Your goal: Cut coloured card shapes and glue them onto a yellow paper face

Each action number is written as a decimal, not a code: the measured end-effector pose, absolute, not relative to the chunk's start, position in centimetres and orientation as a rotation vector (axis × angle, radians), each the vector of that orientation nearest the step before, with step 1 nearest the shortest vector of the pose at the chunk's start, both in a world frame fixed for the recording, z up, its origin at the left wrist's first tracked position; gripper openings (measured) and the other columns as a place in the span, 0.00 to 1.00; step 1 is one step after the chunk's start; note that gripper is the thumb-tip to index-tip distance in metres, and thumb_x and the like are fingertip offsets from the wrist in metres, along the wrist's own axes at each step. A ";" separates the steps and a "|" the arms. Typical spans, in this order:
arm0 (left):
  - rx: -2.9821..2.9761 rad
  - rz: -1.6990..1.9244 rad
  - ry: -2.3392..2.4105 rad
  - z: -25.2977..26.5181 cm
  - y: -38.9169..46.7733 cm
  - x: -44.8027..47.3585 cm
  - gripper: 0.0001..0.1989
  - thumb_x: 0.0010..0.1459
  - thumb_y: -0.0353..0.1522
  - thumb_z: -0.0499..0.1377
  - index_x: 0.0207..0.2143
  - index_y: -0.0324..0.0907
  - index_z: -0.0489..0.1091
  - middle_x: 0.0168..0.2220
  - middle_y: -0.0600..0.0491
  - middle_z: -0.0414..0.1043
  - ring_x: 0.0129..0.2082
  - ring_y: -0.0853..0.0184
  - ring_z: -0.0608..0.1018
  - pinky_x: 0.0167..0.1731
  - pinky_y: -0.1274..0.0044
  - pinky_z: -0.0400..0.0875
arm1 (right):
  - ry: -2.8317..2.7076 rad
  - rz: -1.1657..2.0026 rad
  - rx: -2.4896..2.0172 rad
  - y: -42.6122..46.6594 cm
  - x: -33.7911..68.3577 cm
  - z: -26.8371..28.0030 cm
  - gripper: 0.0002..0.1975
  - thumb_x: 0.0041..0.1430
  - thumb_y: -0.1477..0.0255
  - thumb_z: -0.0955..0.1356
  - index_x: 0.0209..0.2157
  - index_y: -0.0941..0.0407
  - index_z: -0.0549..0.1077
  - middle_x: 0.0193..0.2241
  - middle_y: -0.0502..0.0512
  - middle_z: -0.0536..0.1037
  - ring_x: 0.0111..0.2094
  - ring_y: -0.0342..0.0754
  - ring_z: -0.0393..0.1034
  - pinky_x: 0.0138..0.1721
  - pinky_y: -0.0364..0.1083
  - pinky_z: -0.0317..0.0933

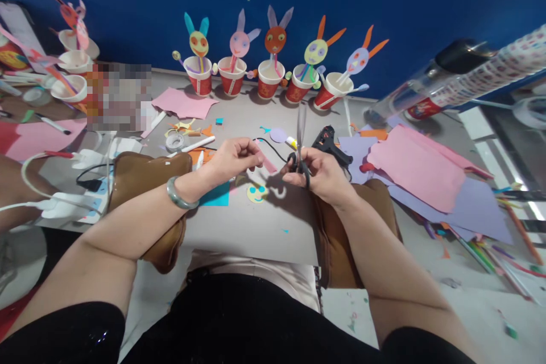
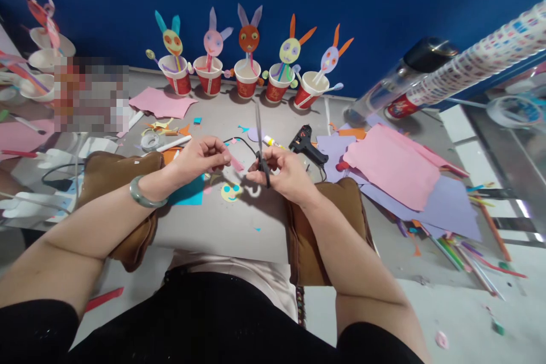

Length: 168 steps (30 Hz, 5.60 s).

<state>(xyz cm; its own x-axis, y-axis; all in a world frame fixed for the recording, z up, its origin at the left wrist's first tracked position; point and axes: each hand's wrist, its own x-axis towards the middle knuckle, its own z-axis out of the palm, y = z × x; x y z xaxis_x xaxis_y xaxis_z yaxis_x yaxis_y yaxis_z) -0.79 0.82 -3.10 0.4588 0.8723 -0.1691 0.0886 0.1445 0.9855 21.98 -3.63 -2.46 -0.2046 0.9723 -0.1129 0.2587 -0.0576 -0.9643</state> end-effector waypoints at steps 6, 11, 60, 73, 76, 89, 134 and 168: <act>1.370 0.679 0.921 -3.7 -0.1 -0.2 0.08 0.52 0.32 0.65 0.29 0.38 0.69 0.22 0.55 0.72 0.19 0.76 0.71 0.21 0.83 0.64 | -1.519 1.204 -1.373 -4.3 20.4 -3.1 0.27 0.38 0.51 0.81 0.27 0.54 0.69 0.27 0.51 0.76 0.26 0.43 0.65 0.30 0.46 0.63; 1.398 0.624 0.926 -3.7 -0.1 -0.4 0.08 0.51 0.32 0.66 0.29 0.39 0.69 0.21 0.56 0.71 0.20 0.76 0.71 0.20 0.83 0.63 | -1.429 1.196 -1.351 -4.0 20.8 -3.3 0.27 0.38 0.52 0.81 0.27 0.53 0.67 0.27 0.50 0.75 0.26 0.43 0.64 0.29 0.46 0.61; 1.121 0.816 0.978 -4.0 1.2 -1.5 0.11 0.57 0.39 0.65 0.32 0.40 0.72 0.29 0.52 0.77 0.23 0.76 0.72 0.17 0.85 0.59 | -1.581 1.496 -1.512 -4.3 20.2 -3.3 0.28 0.39 0.50 0.79 0.25 0.54 0.64 0.19 0.46 0.71 0.21 0.40 0.60 0.23 0.42 0.53; 1.116 0.802 0.980 -4.2 1.2 -1.6 0.13 0.56 0.41 0.67 0.33 0.41 0.73 0.29 0.52 0.77 0.23 0.75 0.72 0.17 0.84 0.59 | -1.544 1.525 -1.494 -4.3 20.1 -3.2 0.29 0.40 0.50 0.79 0.24 0.53 0.63 0.18 0.46 0.72 0.21 0.41 0.62 0.22 0.42 0.54; 1.111 0.799 0.982 -4.2 1.3 -1.6 0.13 0.56 0.42 0.67 0.33 0.41 0.73 0.29 0.52 0.77 0.23 0.76 0.72 0.17 0.84 0.59 | -1.550 1.519 -1.492 -4.3 20.1 -3.2 0.28 0.40 0.48 0.79 0.25 0.53 0.64 0.18 0.46 0.72 0.20 0.41 0.61 0.21 0.42 0.53; 1.094 0.798 0.979 -4.1 1.2 -1.6 0.14 0.56 0.42 0.67 0.32 0.41 0.72 0.31 0.51 0.78 0.24 0.76 0.72 0.17 0.85 0.59 | -1.615 1.452 -1.526 -4.4 20.2 -3.1 0.26 0.46 0.46 0.75 0.25 0.52 0.66 0.18 0.49 0.75 0.20 0.44 0.65 0.23 0.44 0.55; 1.296 0.607 0.897 -3.4 -0.3 0.3 0.06 0.50 0.30 0.66 0.28 0.38 0.71 0.22 0.57 0.72 0.21 0.77 0.71 0.22 0.83 0.63 | -1.409 1.198 -1.340 -4.4 19.5 -4.0 0.31 0.37 0.49 0.81 0.30 0.52 0.65 0.28 0.49 0.75 0.27 0.43 0.66 0.30 0.46 0.63; 1.154 0.928 0.916 -3.5 1.1 -1.1 0.10 0.55 0.35 0.66 0.30 0.40 0.69 0.22 0.57 0.71 0.19 0.77 0.70 0.16 0.85 0.60 | -1.765 1.402 -1.365 -4.8 19.3 -4.3 0.32 0.47 0.40 0.72 0.35 0.52 0.62 0.32 0.53 0.77 0.32 0.47 0.67 0.34 0.48 0.61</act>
<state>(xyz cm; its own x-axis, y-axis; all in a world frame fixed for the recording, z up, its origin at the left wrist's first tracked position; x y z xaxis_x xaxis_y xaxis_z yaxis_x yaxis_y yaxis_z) -1.09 1.15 -3.53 0.3440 0.9330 -0.1058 -0.1173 0.1545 0.9810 19.31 -4.78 -4.29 -0.3719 0.9083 -0.1915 0.3923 -0.0332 -0.9193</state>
